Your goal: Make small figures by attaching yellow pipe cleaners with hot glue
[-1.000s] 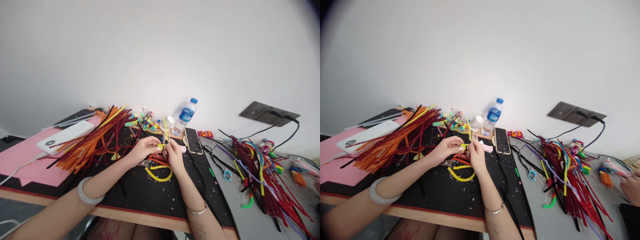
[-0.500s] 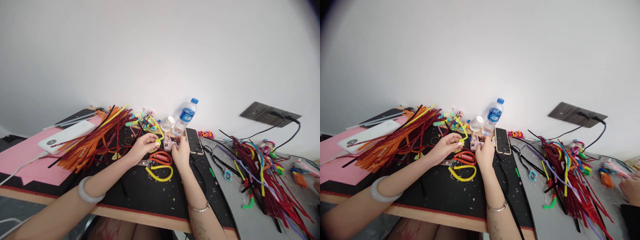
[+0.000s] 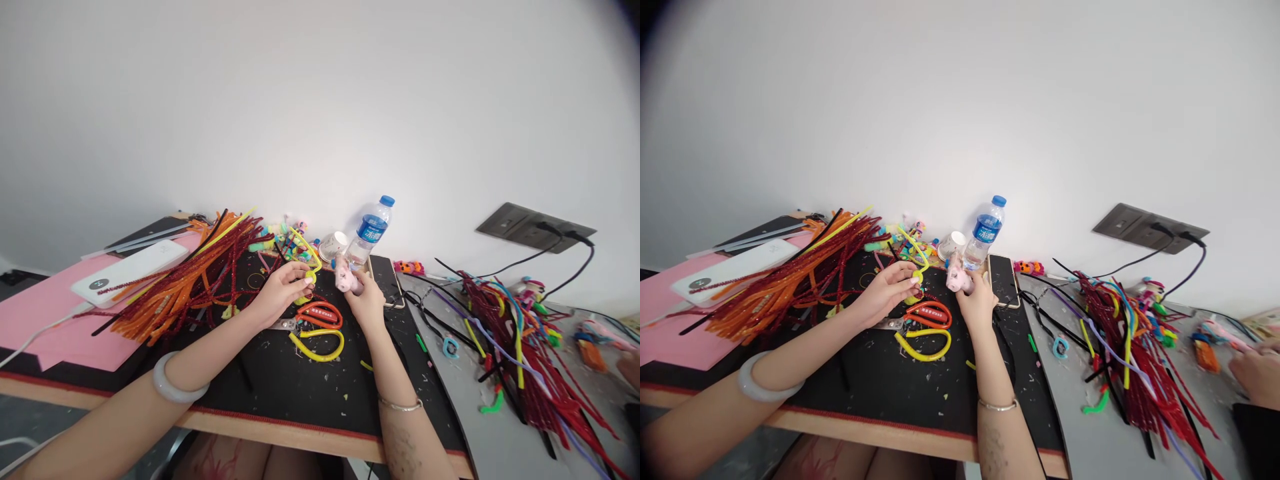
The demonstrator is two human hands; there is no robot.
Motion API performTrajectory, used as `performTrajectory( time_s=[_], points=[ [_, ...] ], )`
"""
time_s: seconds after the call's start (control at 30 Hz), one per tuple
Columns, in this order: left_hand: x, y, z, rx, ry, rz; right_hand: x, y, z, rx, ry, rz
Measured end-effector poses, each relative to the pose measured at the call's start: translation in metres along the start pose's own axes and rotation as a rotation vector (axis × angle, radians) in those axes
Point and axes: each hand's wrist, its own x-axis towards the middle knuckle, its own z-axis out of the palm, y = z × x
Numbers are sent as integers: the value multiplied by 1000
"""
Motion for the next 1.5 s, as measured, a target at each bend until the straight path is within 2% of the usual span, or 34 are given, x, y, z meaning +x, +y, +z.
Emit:
performTrajectory(
  time_s=[0.13,0.23,0.33,0.47,0.63,1.07,1.5],
  points=[
    [1,1,-1,-15,33,21,2,-2,-1,431,31,-19],
    [2,1,-3,-41,58,39,0,-5,-2,716,-63,-23],
    [3,1,-3,-74,77,48,-1,-6,-2,823,-212,-10],
    [4,1,-3,-83,77,45,-3,-5,-2,811,-360,2],
    [3,0,-3,-70,66,35,-4,-6,-3,783,-425,36],
    [3,-1,-4,-66,67,34,-4,-6,-2,767,-425,18],
    [6,-1,-6,-94,143,55,-4,-4,-1,760,-431,-11]
  ],
)
